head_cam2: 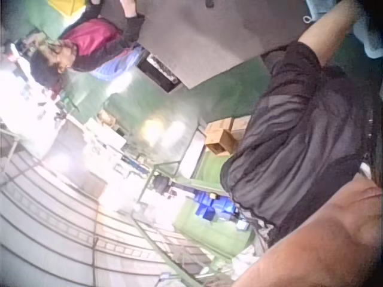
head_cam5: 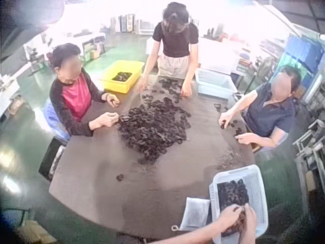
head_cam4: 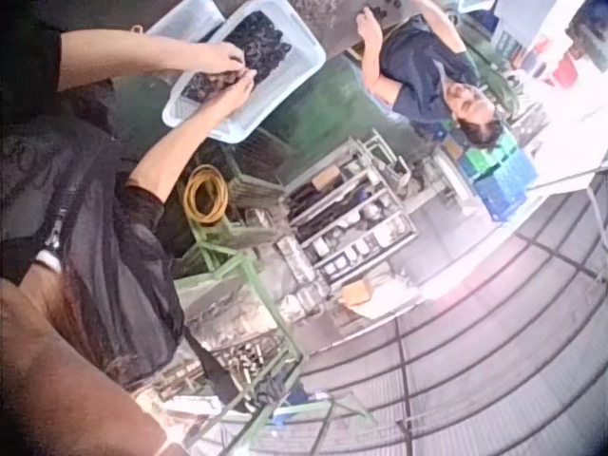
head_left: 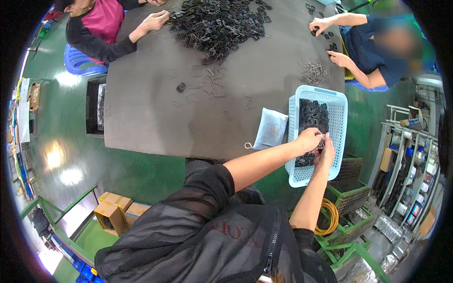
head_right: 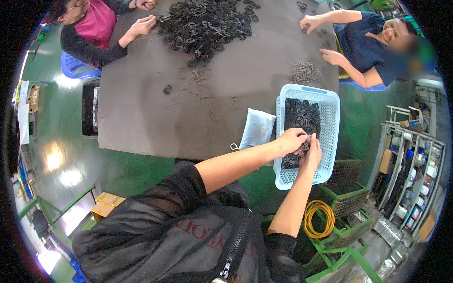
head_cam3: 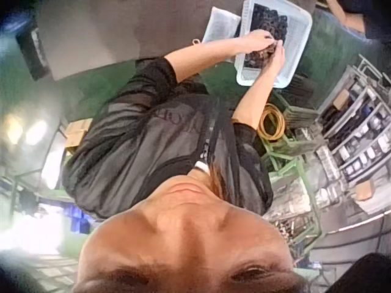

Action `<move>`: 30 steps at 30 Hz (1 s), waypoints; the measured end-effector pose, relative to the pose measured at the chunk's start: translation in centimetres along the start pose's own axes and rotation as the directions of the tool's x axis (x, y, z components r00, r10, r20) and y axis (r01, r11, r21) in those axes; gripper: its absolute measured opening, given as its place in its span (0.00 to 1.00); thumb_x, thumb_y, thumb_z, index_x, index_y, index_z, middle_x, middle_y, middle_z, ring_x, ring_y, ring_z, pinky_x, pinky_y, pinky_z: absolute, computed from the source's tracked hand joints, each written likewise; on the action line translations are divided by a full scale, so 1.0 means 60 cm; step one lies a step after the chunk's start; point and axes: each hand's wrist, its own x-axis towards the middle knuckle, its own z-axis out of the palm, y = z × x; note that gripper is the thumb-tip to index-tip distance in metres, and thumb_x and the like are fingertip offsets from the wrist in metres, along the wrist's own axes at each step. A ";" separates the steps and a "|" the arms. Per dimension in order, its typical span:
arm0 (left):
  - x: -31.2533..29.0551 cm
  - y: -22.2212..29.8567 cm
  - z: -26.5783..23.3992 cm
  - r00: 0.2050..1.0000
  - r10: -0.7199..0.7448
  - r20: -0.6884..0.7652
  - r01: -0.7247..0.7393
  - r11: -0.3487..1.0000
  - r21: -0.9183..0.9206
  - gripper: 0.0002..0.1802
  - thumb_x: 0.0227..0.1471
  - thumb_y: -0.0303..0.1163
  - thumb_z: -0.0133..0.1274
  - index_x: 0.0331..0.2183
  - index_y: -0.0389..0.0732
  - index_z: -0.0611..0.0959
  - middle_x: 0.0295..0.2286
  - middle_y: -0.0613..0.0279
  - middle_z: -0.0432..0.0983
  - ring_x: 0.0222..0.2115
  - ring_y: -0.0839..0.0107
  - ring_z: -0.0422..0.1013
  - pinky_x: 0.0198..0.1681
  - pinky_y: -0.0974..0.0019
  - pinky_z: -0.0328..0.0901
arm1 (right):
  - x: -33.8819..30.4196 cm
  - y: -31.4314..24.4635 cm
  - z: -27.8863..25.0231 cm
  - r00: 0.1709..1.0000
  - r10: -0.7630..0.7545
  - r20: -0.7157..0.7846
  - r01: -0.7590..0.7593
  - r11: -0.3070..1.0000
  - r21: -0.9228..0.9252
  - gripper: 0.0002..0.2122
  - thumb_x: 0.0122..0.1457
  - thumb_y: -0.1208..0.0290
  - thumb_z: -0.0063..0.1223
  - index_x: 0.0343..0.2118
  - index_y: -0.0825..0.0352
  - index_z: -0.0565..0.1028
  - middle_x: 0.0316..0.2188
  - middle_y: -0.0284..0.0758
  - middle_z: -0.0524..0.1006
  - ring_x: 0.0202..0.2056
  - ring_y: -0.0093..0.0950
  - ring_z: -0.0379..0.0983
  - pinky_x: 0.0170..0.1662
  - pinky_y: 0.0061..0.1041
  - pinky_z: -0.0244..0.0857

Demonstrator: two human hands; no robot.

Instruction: The person assembles small black plastic parts with metal wire components on a table, placing the completed items into a blue plastic basket.

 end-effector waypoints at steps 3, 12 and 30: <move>0.007 -0.012 -0.004 0.992 0.095 -0.089 -0.106 0.986 -0.131 0.13 0.53 0.31 0.42 0.35 0.35 0.78 0.26 0.58 0.74 0.20 0.72 0.70 0.20 0.68 0.67 | 0.012 0.018 0.009 0.989 0.123 0.086 -0.130 0.987 0.090 0.20 0.56 0.49 0.45 0.35 0.66 0.72 0.24 0.30 0.72 0.23 0.20 0.70 0.18 0.16 0.59; -0.012 -0.062 -0.022 0.586 0.765 -0.267 -0.400 0.559 0.726 0.21 0.42 0.30 0.49 0.43 0.42 0.75 0.46 0.52 0.65 0.51 0.60 0.57 0.53 0.59 0.51 | 0.037 0.112 0.142 0.945 -0.185 0.271 -0.099 0.626 0.774 0.27 0.47 0.52 0.48 0.45 0.68 0.61 0.40 0.41 0.64 0.40 0.36 0.60 0.38 0.37 0.56; -0.197 -0.090 -0.631 0.303 0.465 -0.832 0.187 0.827 0.530 0.11 0.41 0.27 0.57 0.30 0.37 0.76 0.31 0.56 0.74 0.34 0.62 0.71 0.38 0.62 0.65 | -0.004 -0.018 0.125 0.691 -0.717 0.096 0.601 0.496 -0.627 0.15 0.52 0.73 0.51 0.44 0.68 0.69 0.42 0.38 0.69 0.44 0.30 0.66 0.44 0.28 0.62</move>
